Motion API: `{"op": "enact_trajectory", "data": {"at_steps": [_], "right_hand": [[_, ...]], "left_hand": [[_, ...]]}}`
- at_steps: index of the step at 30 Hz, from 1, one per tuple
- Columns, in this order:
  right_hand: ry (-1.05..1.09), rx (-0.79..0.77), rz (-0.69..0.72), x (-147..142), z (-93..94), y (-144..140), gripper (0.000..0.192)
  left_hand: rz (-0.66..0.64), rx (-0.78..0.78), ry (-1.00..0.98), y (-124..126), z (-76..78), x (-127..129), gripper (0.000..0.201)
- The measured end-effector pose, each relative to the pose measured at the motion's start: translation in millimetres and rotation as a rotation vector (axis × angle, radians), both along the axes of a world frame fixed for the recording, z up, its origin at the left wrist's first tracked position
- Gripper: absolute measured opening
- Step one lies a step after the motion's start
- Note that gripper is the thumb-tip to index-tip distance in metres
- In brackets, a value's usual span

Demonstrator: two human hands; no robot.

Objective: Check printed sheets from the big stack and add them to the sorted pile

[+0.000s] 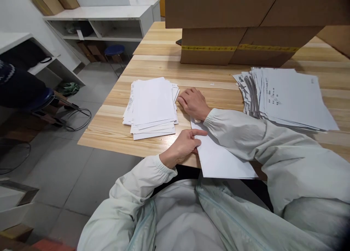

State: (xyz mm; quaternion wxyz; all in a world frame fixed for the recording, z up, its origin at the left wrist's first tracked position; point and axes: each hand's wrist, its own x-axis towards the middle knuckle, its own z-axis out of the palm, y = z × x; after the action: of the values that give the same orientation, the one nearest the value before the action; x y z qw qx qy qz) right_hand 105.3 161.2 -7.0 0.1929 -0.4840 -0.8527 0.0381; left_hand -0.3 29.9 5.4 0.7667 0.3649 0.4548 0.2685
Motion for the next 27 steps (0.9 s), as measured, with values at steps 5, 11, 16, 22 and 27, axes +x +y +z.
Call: {"op": "enact_trajectory", "data": {"at_steps": [5,11,16,22,27], "right_hand": [[0.004,0.018,-0.006,-3,1.0,-3,0.046],[0.213,0.098,-0.008,19,33.5,-12,0.04],[0.417,0.019,-0.142,81,68.6,-86,0.036],[0.745,-0.746,-0.098,108,43.2,-187,0.057],[0.836,-0.502,-0.491,89,34.1,-210,0.043]], "left_hand": [[0.011,0.01,-0.017,2,-2.6,2,0.05],[-0.039,0.087,0.069,-19,6.2,-9,0.054],[0.036,0.501,0.334,-78,7.5,-50,0.034],[0.261,0.866,0.443,-105,6.5,-72,0.029],[0.215,0.94,0.352,-83,21.4,-43,0.032]]}}
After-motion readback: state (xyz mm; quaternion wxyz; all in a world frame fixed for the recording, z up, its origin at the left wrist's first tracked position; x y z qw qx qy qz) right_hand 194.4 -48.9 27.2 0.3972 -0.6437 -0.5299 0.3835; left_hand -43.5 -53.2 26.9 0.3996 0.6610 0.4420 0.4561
